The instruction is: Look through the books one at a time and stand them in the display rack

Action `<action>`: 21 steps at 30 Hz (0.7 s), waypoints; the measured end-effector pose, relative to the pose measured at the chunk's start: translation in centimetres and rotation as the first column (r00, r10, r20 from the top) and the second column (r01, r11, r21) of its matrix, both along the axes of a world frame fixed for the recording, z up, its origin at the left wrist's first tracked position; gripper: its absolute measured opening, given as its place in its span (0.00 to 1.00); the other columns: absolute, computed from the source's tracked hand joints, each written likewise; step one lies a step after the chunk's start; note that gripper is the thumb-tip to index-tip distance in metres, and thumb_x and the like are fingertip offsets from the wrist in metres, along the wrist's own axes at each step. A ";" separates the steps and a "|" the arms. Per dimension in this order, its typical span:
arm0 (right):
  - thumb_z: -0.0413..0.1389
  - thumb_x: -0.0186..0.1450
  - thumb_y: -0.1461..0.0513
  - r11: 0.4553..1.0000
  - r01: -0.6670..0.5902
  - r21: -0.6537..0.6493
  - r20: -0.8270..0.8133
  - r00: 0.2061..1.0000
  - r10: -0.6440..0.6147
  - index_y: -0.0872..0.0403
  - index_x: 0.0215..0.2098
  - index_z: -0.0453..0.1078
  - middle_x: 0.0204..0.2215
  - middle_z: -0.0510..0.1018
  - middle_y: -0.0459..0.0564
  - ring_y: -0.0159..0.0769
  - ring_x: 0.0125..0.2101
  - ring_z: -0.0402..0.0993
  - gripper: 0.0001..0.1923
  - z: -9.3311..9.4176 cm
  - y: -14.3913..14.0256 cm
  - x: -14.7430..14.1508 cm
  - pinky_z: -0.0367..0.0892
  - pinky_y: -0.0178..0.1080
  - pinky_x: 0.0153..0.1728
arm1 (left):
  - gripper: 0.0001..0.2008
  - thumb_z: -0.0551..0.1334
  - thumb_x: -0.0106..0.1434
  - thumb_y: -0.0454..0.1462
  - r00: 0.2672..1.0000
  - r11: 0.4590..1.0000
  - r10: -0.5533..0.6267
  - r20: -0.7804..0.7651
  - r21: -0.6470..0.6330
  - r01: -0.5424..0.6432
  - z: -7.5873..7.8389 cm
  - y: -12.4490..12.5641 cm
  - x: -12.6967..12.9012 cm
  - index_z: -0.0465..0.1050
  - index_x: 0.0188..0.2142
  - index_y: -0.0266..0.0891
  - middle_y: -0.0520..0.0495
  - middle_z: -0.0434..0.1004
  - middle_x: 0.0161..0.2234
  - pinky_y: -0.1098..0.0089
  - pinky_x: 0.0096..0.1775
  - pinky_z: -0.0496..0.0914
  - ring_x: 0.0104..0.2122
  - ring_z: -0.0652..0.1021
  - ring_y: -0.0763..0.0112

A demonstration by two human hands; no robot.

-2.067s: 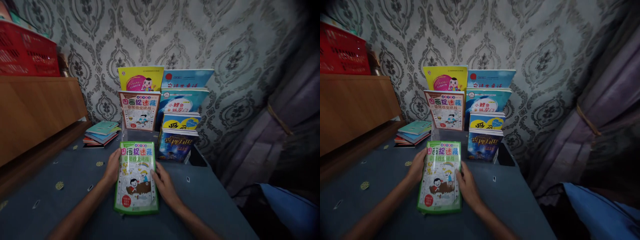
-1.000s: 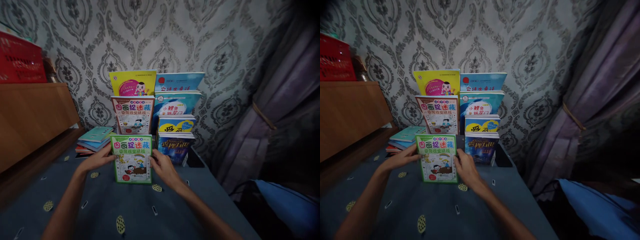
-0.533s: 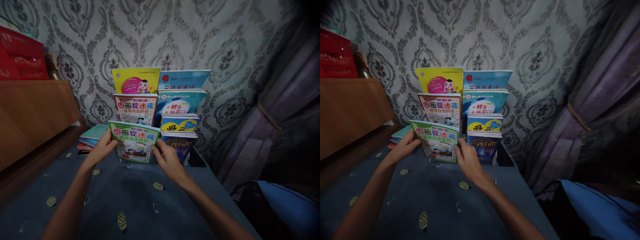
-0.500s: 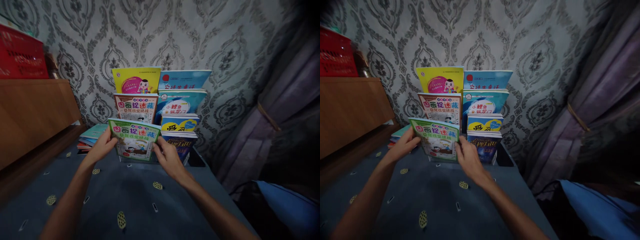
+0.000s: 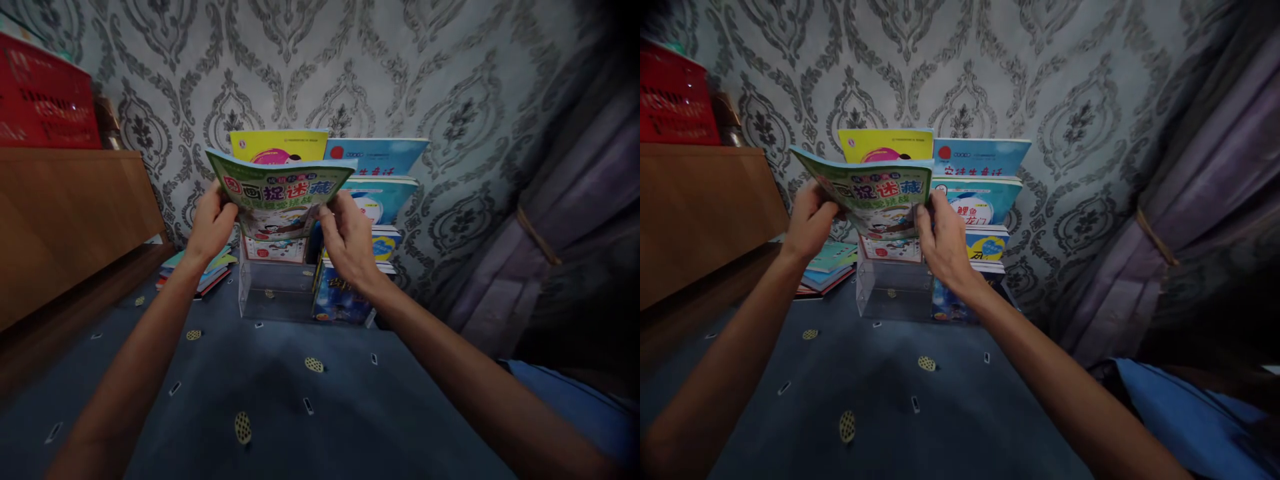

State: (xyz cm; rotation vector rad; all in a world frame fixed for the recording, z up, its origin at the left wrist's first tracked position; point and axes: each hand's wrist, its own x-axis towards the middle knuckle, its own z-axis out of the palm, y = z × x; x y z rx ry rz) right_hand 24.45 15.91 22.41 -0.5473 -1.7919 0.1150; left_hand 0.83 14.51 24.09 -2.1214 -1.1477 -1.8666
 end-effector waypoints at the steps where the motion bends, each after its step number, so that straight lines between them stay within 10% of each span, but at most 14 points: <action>1: 0.44 0.74 0.52 1.000 0.010 0.006 -0.003 1.000 -0.010 0.49 0.45 0.66 0.33 0.71 0.49 0.41 0.37 0.71 0.14 -0.1 0.3 0.0 0.68 0.45 0.42 | 0.12 0.55 0.59 0.32 1.000 1.000 -0.004 -0.003 -0.005 0.004 -0.1 0.3 -0.1 0.71 0.42 0.39 0.47 0.77 0.37 0.59 0.48 0.76 0.42 0.77 0.62; 21: 0.46 0.73 0.49 0.997 0.063 -0.047 0.060 0.996 -0.060 0.50 0.42 0.65 0.32 0.72 0.47 0.40 0.34 0.68 0.14 -2.0 3.9 0.2 0.65 0.44 0.38 | 0.13 0.59 0.58 0.35 0.994 0.994 -0.096 0.059 -0.038 0.098 -3.0 3.2 -0.4 0.72 0.44 0.38 0.47 0.79 0.40 0.60 0.50 0.75 0.42 0.79 0.62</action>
